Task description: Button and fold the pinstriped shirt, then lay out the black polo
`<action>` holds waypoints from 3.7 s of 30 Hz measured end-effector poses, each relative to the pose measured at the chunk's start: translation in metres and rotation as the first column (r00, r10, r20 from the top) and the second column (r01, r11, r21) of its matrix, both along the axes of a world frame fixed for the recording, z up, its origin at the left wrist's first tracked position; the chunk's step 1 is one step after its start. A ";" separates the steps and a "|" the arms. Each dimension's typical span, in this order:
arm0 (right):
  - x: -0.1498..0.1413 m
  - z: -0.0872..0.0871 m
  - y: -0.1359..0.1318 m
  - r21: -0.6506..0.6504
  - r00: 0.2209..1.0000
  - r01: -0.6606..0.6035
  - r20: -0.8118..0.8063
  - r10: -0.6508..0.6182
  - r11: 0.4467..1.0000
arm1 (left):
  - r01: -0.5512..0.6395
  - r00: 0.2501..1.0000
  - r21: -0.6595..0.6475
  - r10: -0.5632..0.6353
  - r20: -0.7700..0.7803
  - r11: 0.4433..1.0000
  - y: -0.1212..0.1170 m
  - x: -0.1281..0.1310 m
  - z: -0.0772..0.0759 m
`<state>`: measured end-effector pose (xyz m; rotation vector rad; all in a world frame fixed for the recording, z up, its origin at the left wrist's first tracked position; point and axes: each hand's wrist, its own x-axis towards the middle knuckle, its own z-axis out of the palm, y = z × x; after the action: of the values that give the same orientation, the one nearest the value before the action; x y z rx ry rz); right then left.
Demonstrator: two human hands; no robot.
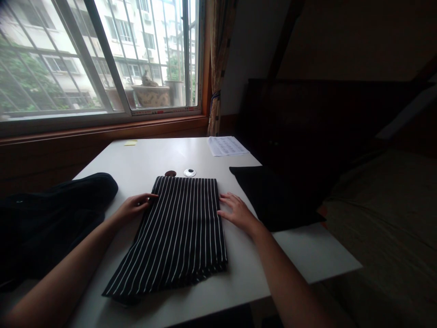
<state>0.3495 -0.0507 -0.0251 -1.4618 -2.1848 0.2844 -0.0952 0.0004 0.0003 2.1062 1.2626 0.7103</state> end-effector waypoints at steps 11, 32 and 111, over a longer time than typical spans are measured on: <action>-0.006 0.007 -0.004 0.009 0.998 0.051 0.024 -0.051 0.999 | -0.005 1.000 0.007 0.005 -0.009 1.000 -0.002 0.002 0.003; -0.118 0.041 -0.110 -0.311 0.854 -0.436 0.155 0.497 0.845 | 0.018 0.999 0.079 -0.014 -0.050 0.997 0.001 -0.001 -0.006; 0.011 0.035 -0.032 -0.609 0.659 -0.082 -0.627 -0.415 0.789 | -0.047 0.780 -0.735 0.485 0.396 0.676 -0.056 0.072 0.057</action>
<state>0.3605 -0.0832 0.0094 -1.4615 -1.2859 1.3516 -0.0234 -0.0554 0.0568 0.9702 1.2422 0.7547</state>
